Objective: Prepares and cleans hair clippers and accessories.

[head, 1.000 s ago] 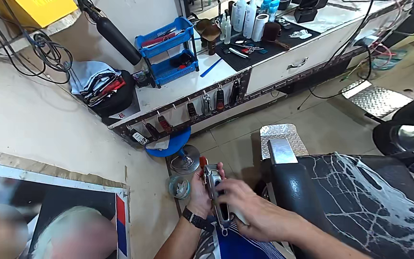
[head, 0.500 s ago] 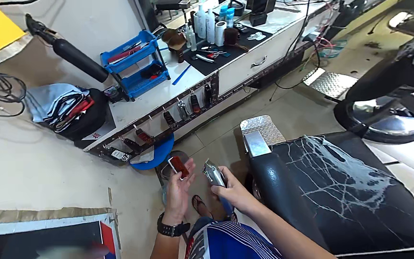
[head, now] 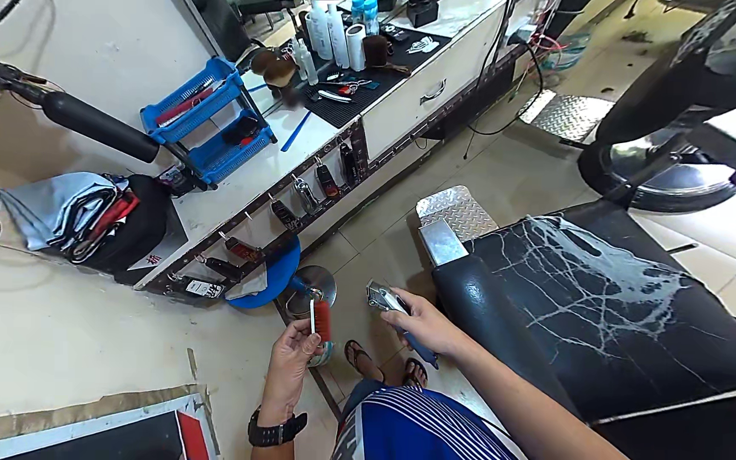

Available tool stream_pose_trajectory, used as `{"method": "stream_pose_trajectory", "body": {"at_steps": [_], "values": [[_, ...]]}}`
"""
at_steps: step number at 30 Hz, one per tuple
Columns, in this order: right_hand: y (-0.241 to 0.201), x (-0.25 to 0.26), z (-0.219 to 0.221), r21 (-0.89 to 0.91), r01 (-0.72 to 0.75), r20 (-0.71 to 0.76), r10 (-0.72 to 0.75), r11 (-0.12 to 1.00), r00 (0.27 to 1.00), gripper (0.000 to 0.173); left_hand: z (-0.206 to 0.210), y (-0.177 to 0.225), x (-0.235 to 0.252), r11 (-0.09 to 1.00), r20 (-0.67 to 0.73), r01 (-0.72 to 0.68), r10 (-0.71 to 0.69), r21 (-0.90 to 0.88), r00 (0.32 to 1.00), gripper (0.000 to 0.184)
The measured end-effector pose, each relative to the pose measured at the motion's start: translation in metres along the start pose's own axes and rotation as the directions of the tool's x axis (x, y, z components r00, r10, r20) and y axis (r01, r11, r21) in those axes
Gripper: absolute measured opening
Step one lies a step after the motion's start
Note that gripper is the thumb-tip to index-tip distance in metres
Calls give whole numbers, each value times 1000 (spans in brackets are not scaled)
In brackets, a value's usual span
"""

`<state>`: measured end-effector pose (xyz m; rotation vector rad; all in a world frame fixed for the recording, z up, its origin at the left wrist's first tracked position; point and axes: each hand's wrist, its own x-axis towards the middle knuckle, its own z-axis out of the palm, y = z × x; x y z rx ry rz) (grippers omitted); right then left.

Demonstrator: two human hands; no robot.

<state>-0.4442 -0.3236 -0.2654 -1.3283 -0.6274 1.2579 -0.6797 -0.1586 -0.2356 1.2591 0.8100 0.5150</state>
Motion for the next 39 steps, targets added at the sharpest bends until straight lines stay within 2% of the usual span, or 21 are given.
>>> {"method": "stream_pose_trajectory", "body": {"at_steps": [5, 8, 12, 15, 16, 18, 20, 21, 24, 25, 28, 29, 32, 33, 36, 37, 39], "values": [[6, 3, -3, 35, -23, -11, 23, 999, 1000, 44, 14, 2, 1, 1000, 39, -28, 28, 7, 999, 43], [7, 2, -4, 95, -51, -31, 54, 994, 998, 45, 30, 3, 1, 997, 101, -81, 79, 18, 992, 36], [7, -1, 2, 271, -61, -85, 87, 961, 993, 42, 61, 2, -5, 990, 334, -130, 107, 47, 937, 30], [15, 3, 6, 456, -2, -97, 52, 890, 994, 36, 79, -9, -5, 986, 484, -120, 50, 114, 874, 29], [18, 3, 7, 496, 0, -99, 56, 868, 994, 35, 81, -12, -1, 981, 480, -121, 34, 153, 877, 29], [21, 3, 7, 502, -27, -86, 80, 864, 993, 40, 79, -14, 12, 942, 342, -184, 81, 281, 936, 27], [24, 2, 5, 476, -99, -21, 124, 874, 992, 68, 73, -11, 26, 866, 162, -217, 159, 451, 974, 29], [26, 1, 4, 471, -107, -7, 125, 876, 992, 78, 72, -8, 28, 850, 148, -218, 167, 479, 975, 30], [29, 0, 3, 444, -68, -36, 94, 893, 995, 87, 77, 3, 19, 868, 391, -202, 10, 453, 920, 27], [27, 0, 4, 419, -68, -38, 92, 905, 995, 87, 78, 5, 21, 839, 400, -216, -2, 499, 916, 28], [26, 0, 6, 344, -128, -29, 146, 930, 989, 85, 78, 12, 39, 647, 273, -296, 139, 703, 952, 27], [26, 0, 6, 333, -137, -36, 158, 933, 987, 85, 81, 16, 41, 617, 306, -324, 139, 717, 942, 26], [27, 0, 8, 318, -128, -70, 158, 939, 985, 87, 89, 29, 43, 602, 542, -397, -71, 693, 837, 26], [26, 0, 9, 318, -139, -69, 170, 938, 983, 88, 89, 33, 48, 551, 536, -413, -75, 725, 841, 26], [29, 2, 6, 344, -164, -35, 187, 924, 982, 89, 88, 43, 66, 373, 396, -377, 27, 848, 918, 27], [30, 2, 5, 348, -159, -30, 181, 924, 983, 89, 89, 44, 68, 375, 411, -387, 18, 843, 912, 28], [27, 1, 5, 347, -155, -38, 179, 925, 983, 89, 93, 46, 68, 435, 511, -438, -62, 787, 857, 28]]}}
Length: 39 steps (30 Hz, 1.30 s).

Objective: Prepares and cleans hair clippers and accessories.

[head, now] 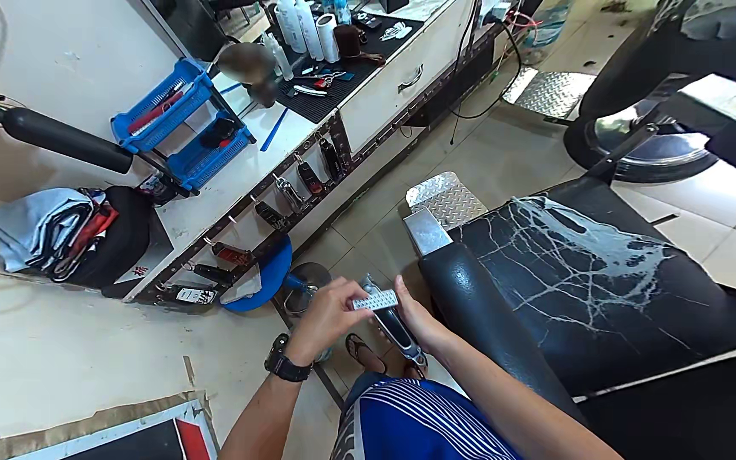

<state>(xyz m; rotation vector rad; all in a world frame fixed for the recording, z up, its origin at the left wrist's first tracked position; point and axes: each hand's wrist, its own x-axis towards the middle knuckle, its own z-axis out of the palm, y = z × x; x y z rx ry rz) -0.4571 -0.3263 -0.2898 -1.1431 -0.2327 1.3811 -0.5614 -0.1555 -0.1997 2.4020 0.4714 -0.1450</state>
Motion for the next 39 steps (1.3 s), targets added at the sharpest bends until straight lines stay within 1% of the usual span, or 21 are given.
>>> {"method": "stream_pose_trajectory", "body": {"at_steps": [1, 2, 4, 5, 6, 8, 10, 11, 13, 15, 17, 19, 21, 25, 27, 29, 31, 33, 35, 37, 39], "values": [[-2, -1, 0, -15, -16, 1, 16, 1000, 1000, 85, -3, 1, 1, 999, 11, -5, 4, 38, 1000, 27], [-3, -2, -1, -41, -40, 3, 40, 998, 999, 76, -10, 0, 4, 992, -36, 14, -10, 122, 999, 25], [-4, -2, -1, -129, -69, -15, 67, 989, 998, 43, -26, -4, 15, 965, -177, 81, -37, 248, 984, 22], [-4, -1, -2, -217, -71, -12, 70, 974, 997, 40, -32, -2, 21, 958, -207, 72, -13, 279, 978, 23], [-6, 0, -3, -322, -71, -5, 73, 944, 997, 51, -34, 3, 26, 953, -196, 22, 40, 301, 980, 23], [-11, 3, -1, -505, -75, 7, 91, 860, 996, 61, -24, 19, 38, 934, -67, -111, 141, 339, 988, 22], [-14, 9, 1, -601, -55, 20, 83, 798, 996, 54, -7, 25, 52, 893, 120, -236, 205, 383, 971, 21], [-14, 12, 2, -623, -49, 16, 75, 781, 997, 49, -2, 24, 59, 880, 212, -266, 195, 393, 958, 22], [-15, 14, -1, -645, -79, 0, 104, 760, 995, 49, -8, 18, 63, 862, 302, -247, 116, 442, 946, 21], [-15, 13, -5, -654, -119, -32, 131, 747, 991, 47, -22, 24, 58, 818, 247, -138, -5, 559, 969, 20], [-13, 13, -6, -655, -142, -53, 142, 742, 988, 45, -21, 35, 56, 775, 175, -75, -46, 627, 983, 22], [-14, 15, -4, -645, -135, -44, 140, 752, 989, 44, -8, 38, 58, 802, 199, -135, 20, 582, 980, 26], [-17, 17, -3, -630, -129, -32, 141, 766, 990, 43, -4, 32, 58, 819, 258, -163, 19, 551, 966, 27], [-16, 16, -5, -608, -154, -38, 165, 779, 986, 43, -13, 31, 52, 803, 115, -6, -77, 596, 990, 27], [-17, 18, -3, -557, -145, -32, 153, 818, 988, 43, -8, 33, 50, 838, 89, -24, -30, 545, 996, 27], [-19, 18, -3, -489, -137, -24, 144, 861, 989, 44, -10, 21, 44, 874, 128, -45, -20, 483, 992, 26], [-20, 15, -5, -453, -144, -24, 149, 880, 989, 46, -23, 6, 35, 891, 53, 45, -78, 453, 996, 26], [-19, 14, -6, -421, -138, -28, 139, 897, 990, 52, -27, -1, 29, 906, -116, 154, -117, 394, 986, 25], [-19, 14, -5, -370, -107, -13, 110, 923, 994, 57, -13, 1, 29, 960, -236, 148, -91, 237, 967, 27], [-20, 16, -2, -332, -69, 0, 73, 941, 997, 59, 5, -1, 26, 985, -251, 122, -89, 119, 964, 26], [-22, 15, -2, -332, -47, 0, 50, 942, 999, 59, 10, -14, 15, 986, -214, 153, -136, 65, 967, 26]]}}
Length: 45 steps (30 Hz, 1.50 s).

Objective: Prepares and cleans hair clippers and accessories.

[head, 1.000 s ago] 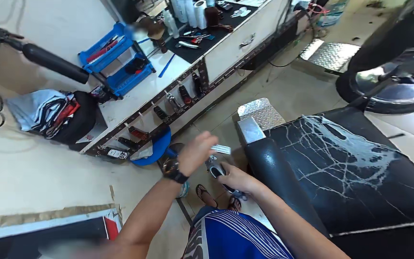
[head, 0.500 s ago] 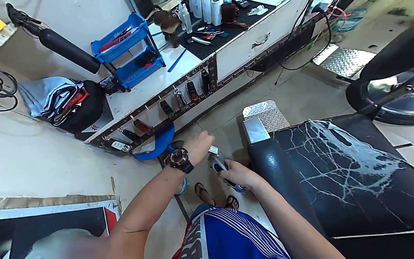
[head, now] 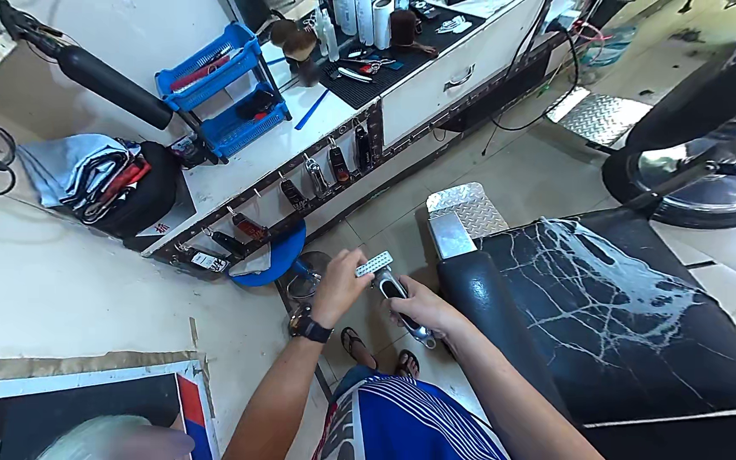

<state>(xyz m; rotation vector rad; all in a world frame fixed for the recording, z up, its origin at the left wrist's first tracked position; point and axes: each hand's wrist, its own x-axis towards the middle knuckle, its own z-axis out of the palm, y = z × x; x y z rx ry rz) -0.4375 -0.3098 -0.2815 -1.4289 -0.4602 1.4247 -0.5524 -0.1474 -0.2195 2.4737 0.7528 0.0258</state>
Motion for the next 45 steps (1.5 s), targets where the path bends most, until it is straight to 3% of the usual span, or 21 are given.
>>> {"method": "stream_pose_trajectory", "body": {"at_steps": [4, 9, 12, 14, 16, 18, 22, 26, 30, 35, 40, 43, 45], "values": [[4, -1, -2, -15, -1, -17, 1, 1000, 1000, 63, -14, -12, -19, 980, 20, 197, -197, -11, 980, 31], [5, 5, 6, -28, 100, -45, -101, 995, 994, 68, 15, -6, -22, 971, -149, 91, -126, -222, 981, 27], [9, 8, 0, 38, 168, -73, -165, 985, 984, 70, 16, -37, -40, 960, -107, 178, -204, -217, 973, 32], [12, 8, -4, 88, 196, -73, -190, 977, 979, 70, 18, -45, -51, 882, -83, 223, -281, -414, 956, 35], [13, 7, -3, 135, 227, -53, -221, 965, 974, 68, 22, -34, -56, 690, -77, 115, -240, -714, 968, 35], [13, 6, 1, 158, 255, -23, -254, 954, 967, 66, 28, -26, -54, 595, -68, 51, -177, -802, 982, 34], [10, 4, 7, 185, 275, -8, -278, 943, 960, 61, 28, -46, -48, 707, -123, 154, -325, -690, 938, 35], [9, 0, 7, 133, 295, -19, -295, 946, 955, 62, 28, -38, -56, 593, -99, 53, -220, -803, 970, 35], [5, -4, 8, 109, 246, -41, -242, 963, 969, 59, 36, -51, -58, 753, -136, 168, -324, -636, 936, 33], [7, -7, 7, 48, 160, -51, -157, 986, 986, 58, 42, -44, -63, 691, -92, 88, -219, -718, 971, 32], [10, -5, 13, -4, 106, -55, -106, 994, 993, 62, 41, -48, -48, 838, -305, 74, -277, -540, 911, 32], [11, -5, 14, -12, 71, -69, -71, 997, 995, 63, 36, -48, -56, 835, -175, 58, -182, -548, 968, 31], [13, -4, 13, -25, 43, -58, -44, 999, 997, 62, 36, -49, -53, 870, -153, 112, -209, -481, 966, 31]]}}
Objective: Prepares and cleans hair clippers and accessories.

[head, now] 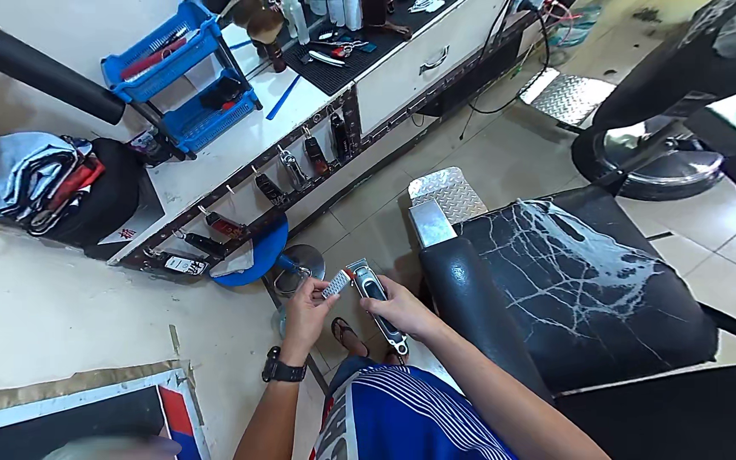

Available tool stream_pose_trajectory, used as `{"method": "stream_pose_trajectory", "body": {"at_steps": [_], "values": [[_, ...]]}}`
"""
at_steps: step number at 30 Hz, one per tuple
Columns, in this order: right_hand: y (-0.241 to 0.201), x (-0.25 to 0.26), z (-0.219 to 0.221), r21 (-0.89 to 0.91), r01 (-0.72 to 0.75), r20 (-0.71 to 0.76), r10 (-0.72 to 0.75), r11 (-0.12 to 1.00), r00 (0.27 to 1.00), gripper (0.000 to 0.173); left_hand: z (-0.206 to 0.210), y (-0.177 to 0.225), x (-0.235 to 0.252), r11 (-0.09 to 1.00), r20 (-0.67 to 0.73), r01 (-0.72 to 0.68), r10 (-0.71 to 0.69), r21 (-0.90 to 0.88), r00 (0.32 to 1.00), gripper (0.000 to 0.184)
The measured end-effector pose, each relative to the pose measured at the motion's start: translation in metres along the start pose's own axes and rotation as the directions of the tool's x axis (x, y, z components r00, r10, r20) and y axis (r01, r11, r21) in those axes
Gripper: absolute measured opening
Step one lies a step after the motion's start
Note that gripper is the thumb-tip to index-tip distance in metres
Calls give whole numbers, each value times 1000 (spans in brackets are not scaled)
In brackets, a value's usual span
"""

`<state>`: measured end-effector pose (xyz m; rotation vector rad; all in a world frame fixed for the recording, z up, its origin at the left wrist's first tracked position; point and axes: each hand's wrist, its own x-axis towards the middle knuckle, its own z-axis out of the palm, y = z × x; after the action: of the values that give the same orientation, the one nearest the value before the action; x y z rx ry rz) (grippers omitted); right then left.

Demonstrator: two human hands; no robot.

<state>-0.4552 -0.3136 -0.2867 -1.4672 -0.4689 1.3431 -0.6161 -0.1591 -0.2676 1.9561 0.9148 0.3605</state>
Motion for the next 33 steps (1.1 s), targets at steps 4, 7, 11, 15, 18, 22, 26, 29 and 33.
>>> {"method": "stream_pose_trajectory", "body": {"at_steps": [4, 7, 11, 15, 18, 22, 26, 29, 33], "values": [[2, 1, 0, 9, 3, 9, -3, 1000, 1000, 60, -6, 4, 4, 997, -79, -5, 11, 78, 997, 33], [-2, -1, 0, -2, 15, 13, -15, 1000, 1000, 59, -9, 9, 0, 999, 52, -15, 13, 37, 999, 31], [-3, -3, 2, 10, 14, 14, -14, 1000, 1000, 59, -11, 7, 3, 997, -105, -11, 19, 80, 994, 32], [-7, -7, 2, 26, 17, 26, -17, 1000, 1000, 57, -13, 5, -2, 999, 59, -20, 19, 25, 998, 31], [-8, -10, 4, 44, 17, 40, -19, 999, 999, 57, -13, 2, 2, 998, -66, -51, 53, 40, 996, 32], [-10, -12, 2, 22, 26, 11, -26, 999, 1000, 58, -16, -2, -5, 994, 3, -104, 104, -21, 995, 31], [-13, -14, 2, -128, 44, 29, -40, 991, 999, 62, -13, -2, 6, 982, -47, -188, 189, 27, 981, 30], [-17, -16, 2, -237, 57, 4, -58, 970, 998, 61, -23, 13, 11, 970, -116, -232, 240, 77, 964, 30], [-22, -19, 2, -355, 59, -13, -68, 933, 998, 63, -30, 31, 14, 958, 76, -220, 209, 185, 975, 28]]}}
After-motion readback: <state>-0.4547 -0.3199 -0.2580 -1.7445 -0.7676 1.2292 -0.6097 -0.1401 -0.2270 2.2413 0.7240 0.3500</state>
